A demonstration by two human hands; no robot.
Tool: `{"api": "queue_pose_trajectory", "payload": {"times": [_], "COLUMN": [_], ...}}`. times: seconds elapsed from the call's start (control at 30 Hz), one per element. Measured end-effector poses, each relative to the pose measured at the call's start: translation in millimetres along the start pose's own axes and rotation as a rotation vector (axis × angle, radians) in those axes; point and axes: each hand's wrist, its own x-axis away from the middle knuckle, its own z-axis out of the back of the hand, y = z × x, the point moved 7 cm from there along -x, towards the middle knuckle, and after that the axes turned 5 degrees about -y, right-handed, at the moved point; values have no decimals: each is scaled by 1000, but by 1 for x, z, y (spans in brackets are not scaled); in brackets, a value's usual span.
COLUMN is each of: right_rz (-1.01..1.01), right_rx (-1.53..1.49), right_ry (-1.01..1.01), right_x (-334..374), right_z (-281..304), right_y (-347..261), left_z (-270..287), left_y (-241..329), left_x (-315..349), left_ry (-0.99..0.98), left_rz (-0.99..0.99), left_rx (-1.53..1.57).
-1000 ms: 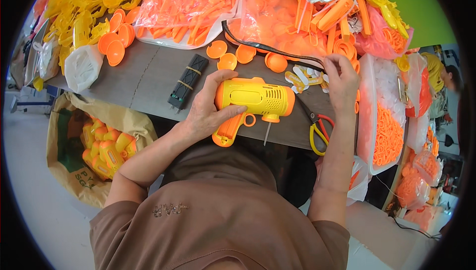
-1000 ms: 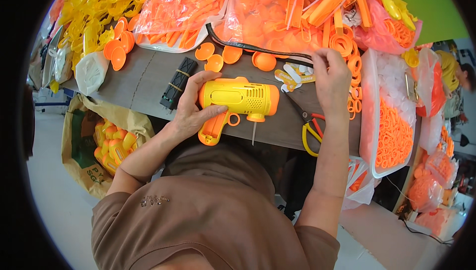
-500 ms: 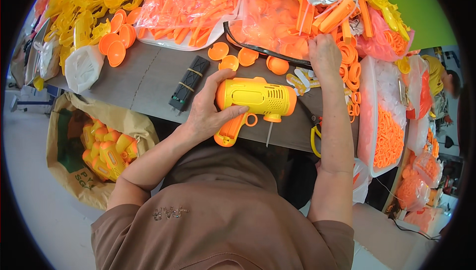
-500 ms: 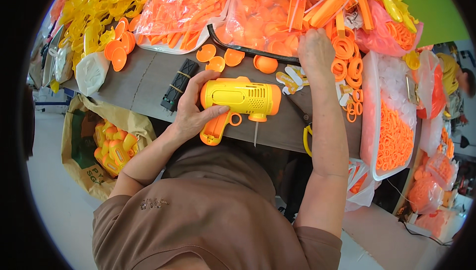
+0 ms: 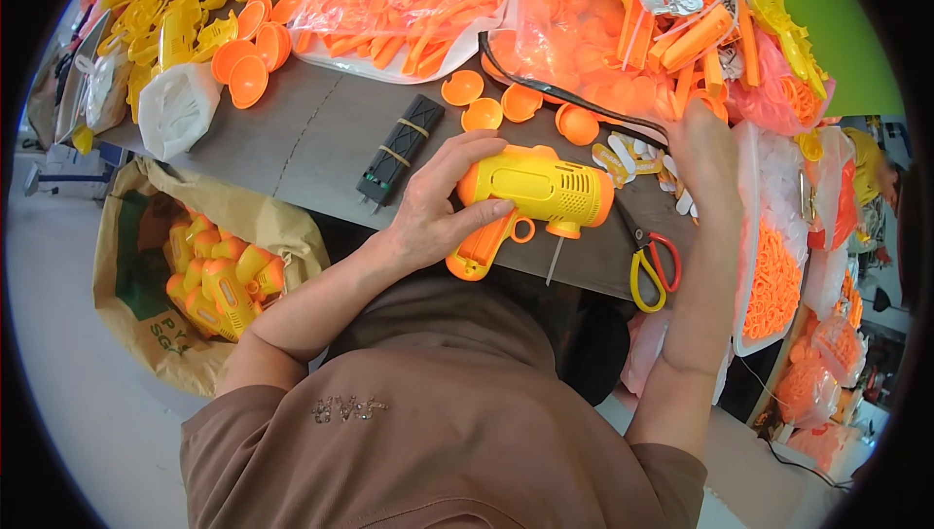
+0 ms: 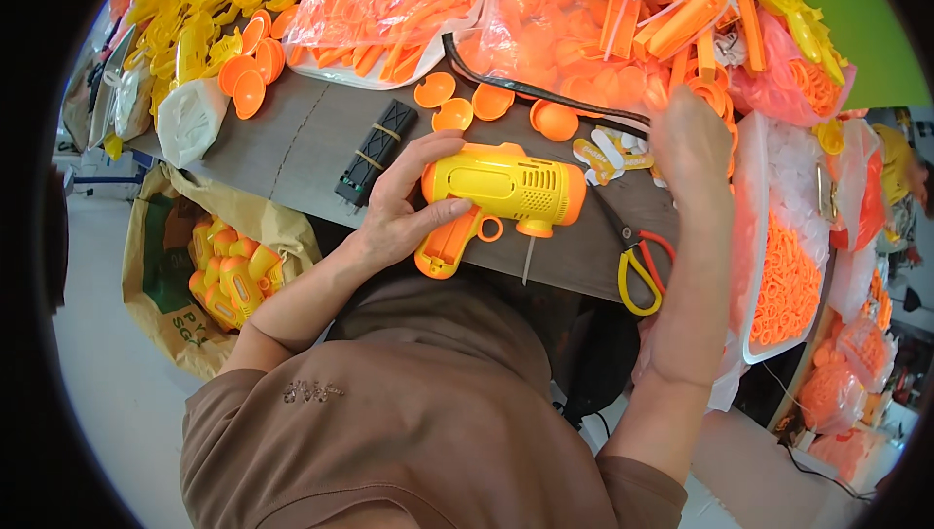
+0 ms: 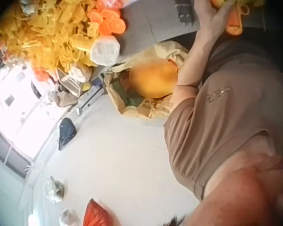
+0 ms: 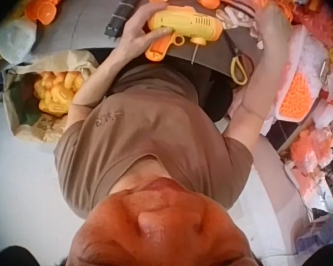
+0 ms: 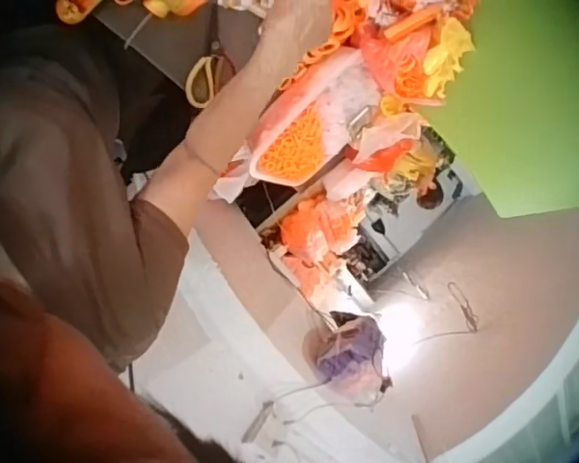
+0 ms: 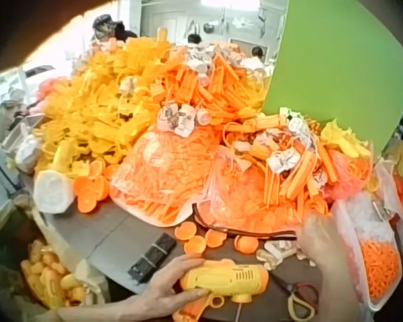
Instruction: Assembling a yellow plastic toy gun with various small components on a factory workbench.
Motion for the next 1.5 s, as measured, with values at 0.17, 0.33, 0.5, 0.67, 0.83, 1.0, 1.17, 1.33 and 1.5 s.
{"api": "queue_pose_trajectory", "payload": {"times": [0.17,0.33,0.5,0.67,0.83,1.0,1.17,1.33,1.5], "right_rz": [26,156,335,385,431,433,401,-55,35], "right_rx": [-911,-1303,-1015,-896,-794,-700,-759,-1067,-682], "right_ry": [-126,-343,-52,-98,-31,7,98,83,116], "right_x": [62,90,88,83,86,94,104,73,64], "right_z": [29,5,21,26,31,31,30,-20,-38], "right_y": [-32,-110,-126,-132,-137,-140,-127,-23,-19], "left_z": [2,-2,-1,-1,-1,-4,-2,-3,-1], "left_y": [1,-1,-1,0,5,-4,-6,-5,-1], "left_x": [-1,-2,-1,1,-1,0,1,2,4], "left_ry": [-12,-43,-42,-46,-36,33,86,68,71], "left_rz": [27,75,85,86,74,171,122,91,49], "left_rx": [29,82,102,94,48,162,170,181,104]}}
